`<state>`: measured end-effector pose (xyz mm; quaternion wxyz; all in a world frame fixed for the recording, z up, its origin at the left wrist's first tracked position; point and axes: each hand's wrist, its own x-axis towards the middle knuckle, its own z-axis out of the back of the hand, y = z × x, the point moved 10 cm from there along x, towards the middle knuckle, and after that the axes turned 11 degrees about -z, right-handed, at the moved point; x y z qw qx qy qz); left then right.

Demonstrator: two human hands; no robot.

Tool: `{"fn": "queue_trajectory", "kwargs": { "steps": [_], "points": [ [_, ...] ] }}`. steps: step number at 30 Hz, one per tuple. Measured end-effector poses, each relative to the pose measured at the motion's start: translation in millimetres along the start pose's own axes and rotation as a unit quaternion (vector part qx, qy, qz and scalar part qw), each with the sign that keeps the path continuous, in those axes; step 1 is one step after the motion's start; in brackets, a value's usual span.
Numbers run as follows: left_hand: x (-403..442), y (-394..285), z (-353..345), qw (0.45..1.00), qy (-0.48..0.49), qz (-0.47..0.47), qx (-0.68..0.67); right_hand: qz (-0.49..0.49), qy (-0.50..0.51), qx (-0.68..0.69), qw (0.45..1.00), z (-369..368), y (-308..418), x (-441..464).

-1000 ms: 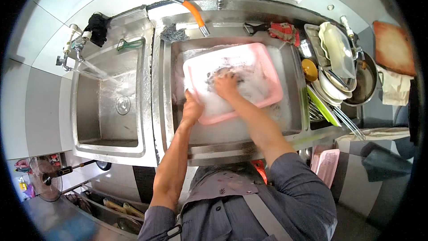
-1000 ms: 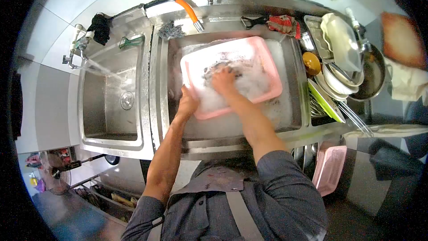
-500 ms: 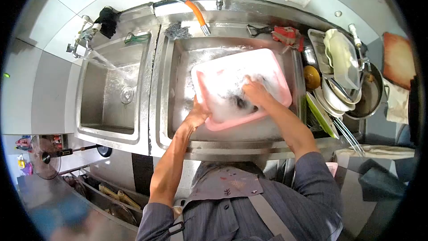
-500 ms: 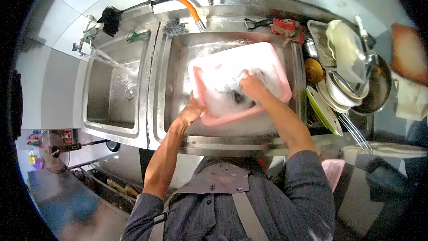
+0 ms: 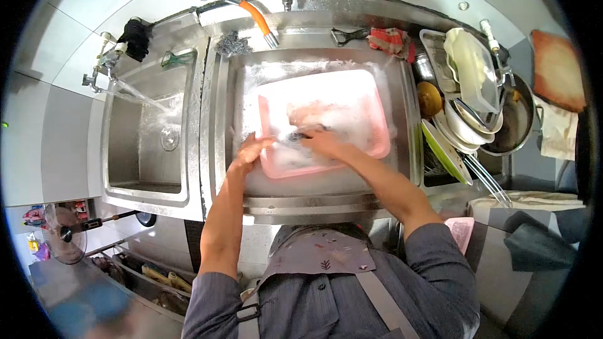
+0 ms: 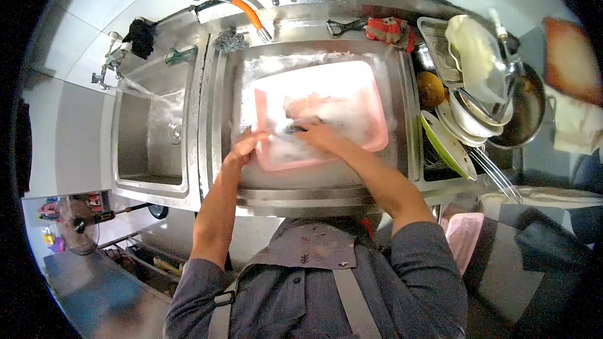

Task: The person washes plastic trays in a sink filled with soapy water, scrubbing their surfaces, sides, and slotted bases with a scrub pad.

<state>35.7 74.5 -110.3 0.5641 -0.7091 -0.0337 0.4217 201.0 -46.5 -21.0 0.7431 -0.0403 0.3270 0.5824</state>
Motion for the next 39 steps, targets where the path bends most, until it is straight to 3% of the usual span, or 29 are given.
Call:
{"fn": "queue_trajectory", "kwargs": {
  "steps": [2, 3, 4, 6, 7, 9, 10, 12, 13, 15, 17, 19, 21, 22, 24, 26, 27, 28, 30, 32, 35, 37, 39],
  "points": [
    [-20.4, -21.7, -6.1, 0.999, -0.033, 0.0, -0.039, -0.04, 0.014, -0.004, 0.999, -4.3, -43.9, -3.7],
    [-14.1, -12.1, -12.0, 0.999, 0.029, 0.009, -0.012, -0.042, 0.019, -0.046, 0.998, -11.3, -64.5, 1.6],
    [-14.0, -12.6, -13.0, 0.999, 0.029, 0.008, -0.016, -0.041, 0.021, -0.049, 0.998, -9.7, -78.1, -1.7],
    [-28.1, -3.5, -23.0, 0.994, 0.047, 0.095, 0.022, -0.146, -0.029, -0.021, 0.989, 0.3, -116.0, -9.2],
    [-46.8, -13.7, -30.0, 0.989, 0.033, 0.129, 0.067, -0.148, -0.029, -0.02, 0.988, -11.0, -120.3, -12.5],
    [-52.1, -4.5, -37.6, 0.982, 0.083, 0.136, 0.098, -0.186, -0.16, -0.044, 0.968, -16.1, -128.9, -25.2],
    [-54.9, 0.2, -45.2, 0.973, 0.131, 0.14, 0.126, -0.187, -0.16, -0.047, 0.968, -17.0, -123.2, -30.5],
    [-52.6, 10.1, -48.8, 0.973, 0.123, 0.145, 0.131, -0.071, -0.049, -0.273, 0.958, -39.5, -75.9, -33.2],
    [-37.3, 28.3, -48.8, 0.98, 0.12, 0.119, 0.108, -0.073, -0.052, -0.273, 0.958, -39.6, -62.9, -33.9],
    [-28.5, 42.0, -46.2, 0.985, 0.114, 0.093, 0.085, -0.107, -0.058, -0.073, 0.99, -33.5, -39.6, -28.6],
    [-23.7, 30.8, -43.4, 0.991, 0.085, 0.019, 0.1, -0.1, -0.033, -0.074, 0.992, -24.4, -3.8, -11.5],
    [-61.6, -32.4, -44.1, 0.987, 0.039, 0.007, 0.156, -0.092, -0.008, -0.072, 0.993, -22.8, 31.1, 2.9],
    [-76.4, -59.1, -33.4, 0.977, -0.003, -0.005, 0.212, -0.122, -0.136, 0.053, 0.982, 5.6, 49.9, 7.7],
    [-76.7, -69.3, -25.1, 0.966, -0.011, -0.052, 0.251, -0.123, -0.136, 0.056, 0.981, 7.3, 58.0, 12.0],
    [-75.6, -82.1, -13.3, 0.952, -0.02, -0.099, 0.29, -0.054, -0.129, -0.13, 0.982, 12.6, 83.1, 24.1],
    [-79.0, -94.2, -6.6, 0.934, -0.009, -0.045, 0.355, -0.074, -0.125, -0.12, 0.982, 18.2, 67.1, 37.2],
    [-89.8, -101.5, -3.1, 0.934, -0.03, 0.017, 0.356, -0.064, -0.214, -0.111, 0.968, 25.1, 56.8, 40.7],
    [-88.7, -96.8, -0.3, 0.934, -0.031, 0.019, 0.356, -0.054, -0.301, -0.099, 0.947, 35.8, 46.6, 37.2],
    [-82.6, -97.6, 9.4, 0.924, -0.079, -0.028, 0.374, -0.073, -0.301, -0.1, 0.945, 45.1, 17.2, 39.1],
    [-88.8, -105.9, 5.5, 0.929, -0.058, -0.009, 0.364, -0.095, -0.298, -0.1, 0.945, 50.7, -8.0, 30.6],
    [-80.7, -101.3, 16.3, 0.928, -0.102, -0.04, 0.356, -0.146, -0.282, -0.061, 0.946, 52.6, -54.5, 14.2],
    [-85.9, -114.5, 16.1, 0.931, -0.128, -0.076, 0.334, -0.241, -0.223, -0.019, 0.944, 35.4, -94.7, 9.2],
    [-87.8, -128.9, 12.5, 0.924, -0.137, -0.098, 0.344, -0.265, -0.19, -0.006, 0.945, 28.6, -106.7, 3.6]
  ]
}}
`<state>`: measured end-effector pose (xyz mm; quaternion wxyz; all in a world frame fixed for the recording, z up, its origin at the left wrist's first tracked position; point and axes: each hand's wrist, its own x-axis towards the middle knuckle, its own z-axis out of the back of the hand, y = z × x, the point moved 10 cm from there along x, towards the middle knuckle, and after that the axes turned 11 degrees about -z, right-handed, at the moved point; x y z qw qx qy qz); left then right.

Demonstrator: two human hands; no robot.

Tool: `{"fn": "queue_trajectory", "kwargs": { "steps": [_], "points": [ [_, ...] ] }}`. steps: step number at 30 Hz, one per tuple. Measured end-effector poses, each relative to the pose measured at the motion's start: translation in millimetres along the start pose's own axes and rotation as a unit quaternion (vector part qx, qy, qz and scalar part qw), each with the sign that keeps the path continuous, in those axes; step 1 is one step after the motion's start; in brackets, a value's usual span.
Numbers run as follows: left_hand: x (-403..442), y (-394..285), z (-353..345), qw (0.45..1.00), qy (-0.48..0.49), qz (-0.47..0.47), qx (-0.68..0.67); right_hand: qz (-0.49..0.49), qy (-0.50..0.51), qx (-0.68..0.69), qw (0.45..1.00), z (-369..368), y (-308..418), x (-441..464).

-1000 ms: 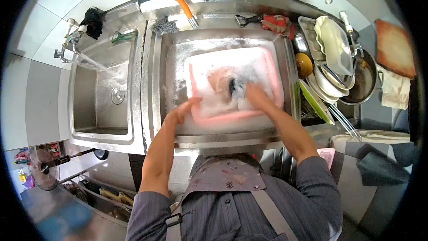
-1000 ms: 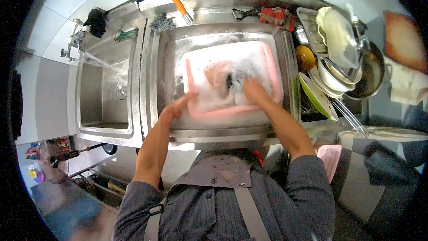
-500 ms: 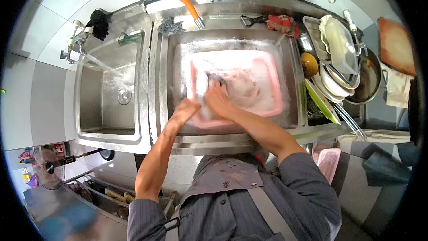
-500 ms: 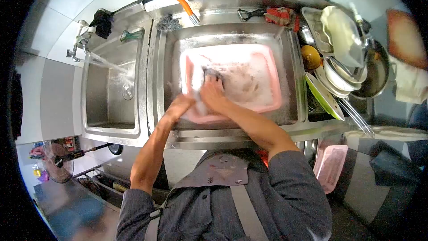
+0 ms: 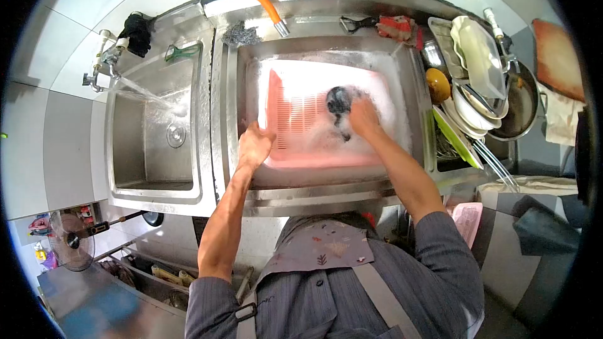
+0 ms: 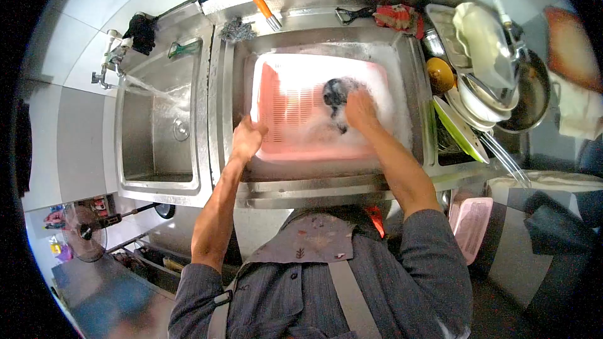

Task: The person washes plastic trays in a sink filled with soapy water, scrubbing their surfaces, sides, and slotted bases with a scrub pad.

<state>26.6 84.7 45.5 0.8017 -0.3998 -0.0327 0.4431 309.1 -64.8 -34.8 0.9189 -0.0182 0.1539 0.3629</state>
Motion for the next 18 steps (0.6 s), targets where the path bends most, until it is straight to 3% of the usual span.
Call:
{"fn": "queue_trajectory", "kwargs": {
  "steps": [2, 4, 6, 7, 8, 10, 11, 12, 13, 18],
  "points": [
    [2.0, -5.1, 1.9, 1.0, -0.015, -0.015, 0.012, -0.023, 0.04, 0.001, 0.999, -16.5, -1.8, -3.1],
    [9.9, -9.3, -2.0, 0.998, -0.023, -0.058, 0.033, -0.05, -0.062, 0.021, 0.997, -22.1, 22.8, -4.4],
    [15.1, 1.2, -5.7, 0.995, -0.049, -0.076, 0.039, -0.051, -0.004, 0.106, 0.993, -11.9, 69.9, -18.3],
    [18.4, -1.1, -2.9, 0.992, -0.078, -0.095, 0.038, -0.021, -0.009, 0.147, 0.989, 13.0, 96.6, -34.7],
    [13.6, -12.3, 1.9, 0.996, -0.045, -0.067, 0.025, 0.008, -0.013, 0.185, 0.983, 29.4, 119.3, -52.2],
    [34.4, 24.7, 0.2, 0.985, -0.099, -0.14, 0.013, 0.095, -0.111, 0.191, 0.971, 21.6, 153.1, -57.3],
    [31.5, 20.9, 6.7, 0.98, -0.121, -0.155, -0.003, 0.089, -0.112, 0.191, 0.971, 29.0, 155.0, -61.9],
    [32.0, 17.2, 10.5, 0.972, -0.137, -0.173, -0.081, 0.127, -0.033, 0.194, 0.972, 23.7, 167.1, -66.1],
    [20.5, -4.4, 17.2, 0.984, -0.101, -0.108, -0.098, 0.166, 0.047, 0.197, 0.965, 15.9, 177.4, -74.1],
    [17.7, -19.0, 25.1, 0.985, -0.122, -0.108, -0.064, 0.222, 0.152, 0.148, 0.952, 1.3, 130.5, -82.9]
  ]
}}
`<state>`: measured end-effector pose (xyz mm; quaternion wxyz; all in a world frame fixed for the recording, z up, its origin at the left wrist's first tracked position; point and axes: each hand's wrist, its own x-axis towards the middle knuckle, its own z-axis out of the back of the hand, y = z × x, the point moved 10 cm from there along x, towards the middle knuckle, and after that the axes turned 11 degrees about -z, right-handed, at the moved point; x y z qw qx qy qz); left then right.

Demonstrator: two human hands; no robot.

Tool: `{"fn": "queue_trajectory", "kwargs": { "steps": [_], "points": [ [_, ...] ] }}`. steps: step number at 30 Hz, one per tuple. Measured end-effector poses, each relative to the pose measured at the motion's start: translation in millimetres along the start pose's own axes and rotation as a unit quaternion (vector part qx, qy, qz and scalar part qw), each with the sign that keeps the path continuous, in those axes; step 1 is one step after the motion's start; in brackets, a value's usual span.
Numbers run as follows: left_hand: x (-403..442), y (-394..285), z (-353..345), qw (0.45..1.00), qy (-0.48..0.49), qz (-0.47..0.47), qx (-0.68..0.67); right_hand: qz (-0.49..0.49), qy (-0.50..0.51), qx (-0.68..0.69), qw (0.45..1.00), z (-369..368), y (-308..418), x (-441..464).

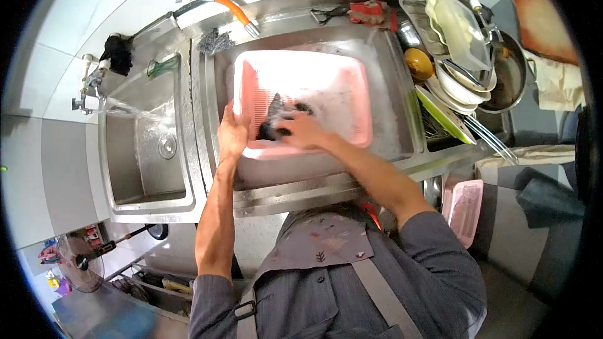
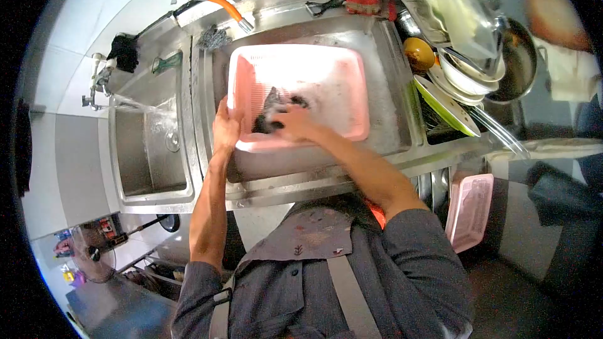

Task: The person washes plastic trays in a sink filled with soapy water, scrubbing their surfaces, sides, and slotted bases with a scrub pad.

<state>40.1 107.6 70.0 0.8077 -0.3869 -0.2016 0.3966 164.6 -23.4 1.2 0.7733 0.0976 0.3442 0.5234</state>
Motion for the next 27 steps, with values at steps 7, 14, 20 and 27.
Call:
{"fn": "queue_trajectory", "kwargs": {
  "steps": [7, 14, 20, 27],
  "points": [
    [1.1, 7.7, -2.7, 0.999, 0.023, -0.024, -0.037, -0.079, -0.018, -0.087, 0.993, 28.2, -106.0, -27.2],
    [-18.6, 5.9, -18.4, 0.999, 0.018, 0.024, -0.034, -0.18, -0.22, 0.028, 0.958, 24.1, -64.8, 21.8],
    [-25.8, 19.3, -19.4, 0.999, -0.007, 0.039, -0.024, 0.01, -0.093, -0.111, 0.989, -16.1, 44.7, 26.8],
    [-34.4, 37.2, -16.2, 0.998, 0.008, 0.059, -0.01, 0.028, 0.044, -0.153, 0.987, 16.7, -38.6, -18.5]
  ]
}}
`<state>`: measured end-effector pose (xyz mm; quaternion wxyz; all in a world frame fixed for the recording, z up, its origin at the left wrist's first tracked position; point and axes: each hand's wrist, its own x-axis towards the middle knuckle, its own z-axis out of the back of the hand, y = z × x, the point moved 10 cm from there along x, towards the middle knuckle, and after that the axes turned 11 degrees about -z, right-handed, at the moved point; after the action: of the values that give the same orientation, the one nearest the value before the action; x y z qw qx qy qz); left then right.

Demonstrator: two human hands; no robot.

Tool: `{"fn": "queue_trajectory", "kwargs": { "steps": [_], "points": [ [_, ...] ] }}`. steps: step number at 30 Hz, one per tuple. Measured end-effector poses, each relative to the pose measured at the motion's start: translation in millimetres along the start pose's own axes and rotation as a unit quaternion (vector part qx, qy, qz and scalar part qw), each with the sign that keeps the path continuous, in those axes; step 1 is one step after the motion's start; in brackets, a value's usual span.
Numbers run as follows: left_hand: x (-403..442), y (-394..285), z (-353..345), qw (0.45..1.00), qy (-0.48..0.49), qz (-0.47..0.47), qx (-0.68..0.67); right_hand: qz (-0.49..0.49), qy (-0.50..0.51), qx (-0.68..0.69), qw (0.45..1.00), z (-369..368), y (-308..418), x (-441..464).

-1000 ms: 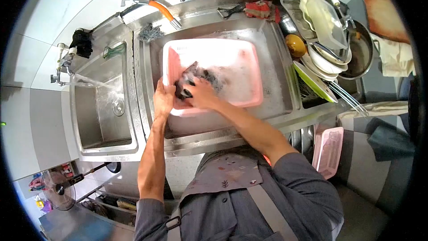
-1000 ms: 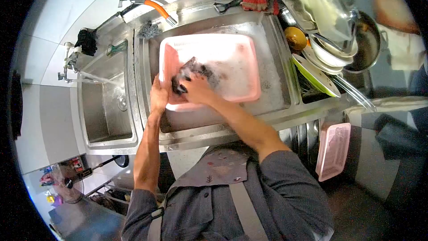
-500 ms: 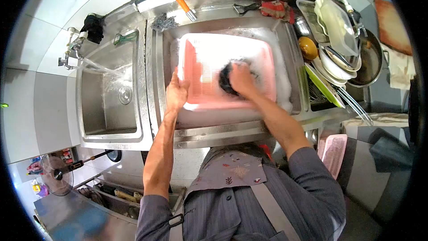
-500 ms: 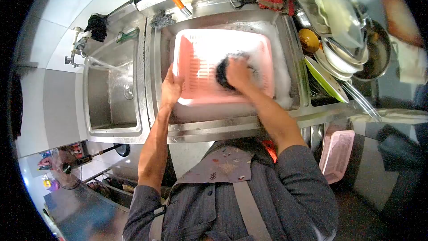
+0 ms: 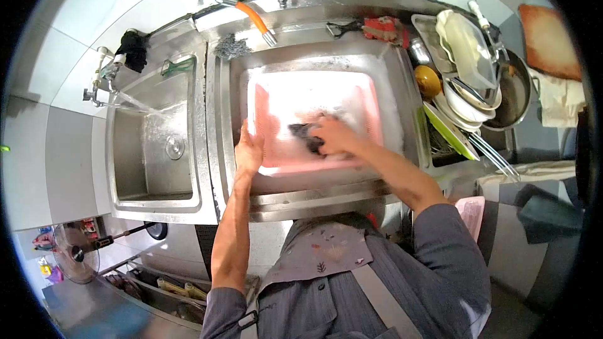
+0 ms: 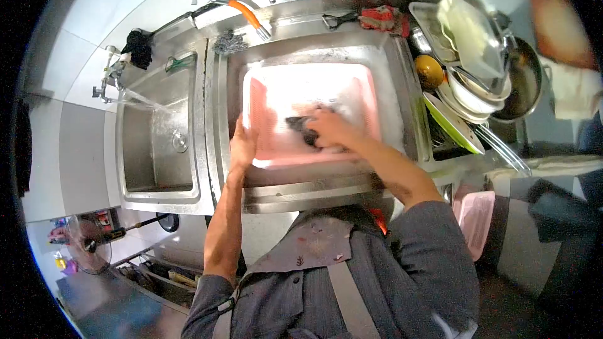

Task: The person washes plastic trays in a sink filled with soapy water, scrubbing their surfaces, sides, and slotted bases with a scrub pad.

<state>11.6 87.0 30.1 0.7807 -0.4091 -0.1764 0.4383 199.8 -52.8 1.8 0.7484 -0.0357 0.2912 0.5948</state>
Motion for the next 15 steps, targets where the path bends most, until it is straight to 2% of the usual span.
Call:
{"fn": "queue_trajectory", "kwargs": {
  "steps": [2, 4, 5, 7, 10, 11, 12, 13, 14, 15],
  "points": [
    [1.8, 12.4, -6.2, 1.0, 0.017, -0.024, -0.002, -0.011, -0.004, -0.004, 1.0, 3.7, -29.1, 4.0],
    [4.1, 30.9, -13.7, 0.999, 0.024, -0.024, 0.024, -0.182, -0.063, 0.119, 0.974, 7.1, -84.5, 29.0],
    [4.2, 32.7, -17.7, 0.999, 0.021, -0.031, -0.004, -0.177, -0.063, 0.119, 0.975, 5.6, -82.7, 48.3],
    [1.2, 33.1, -23.0, 0.999, 0.031, -0.014, -0.026, -0.292, -0.12, 0.187, 0.93, 8.4, -91.2, 76.9],
    [1.5, 30.7, -28.7, 0.998, 0.045, -0.035, -0.02, -0.266, -0.192, 0.057, 0.943, 25.9, -16.7, 89.7],
    [3.7, 34.5, -31.8, 0.998, 0.057, -0.034, 0.02, -0.224, -0.244, 0.061, 0.941, 16.4, 2.3, 103.3],
    [5.6, 27.7, -30.1, 0.998, 0.057, -0.035, 0.021, -0.165, -0.187, 0.087, 0.964, 16.1, 28.2, 108.3],
    [2.1, 26.1, -34.0, 0.995, 0.096, 0.027, 0.021, -0.128, -0.122, 0.125, 0.976, 9.0, 44.7, 115.8],
    [-4.1, 23.8, -35.2, 0.987, 0.136, 0.089, 0.021, -0.062, -0.246, 0.256, 0.933, 22.0, 54.4, 109.9],
    [-8.5, 13.7, -30.0, 0.985, 0.143, 0.1, -0.011, -0.003, -0.324, 0.315, 0.892, 21.9, 60.8, 96.2]
  ]
}}
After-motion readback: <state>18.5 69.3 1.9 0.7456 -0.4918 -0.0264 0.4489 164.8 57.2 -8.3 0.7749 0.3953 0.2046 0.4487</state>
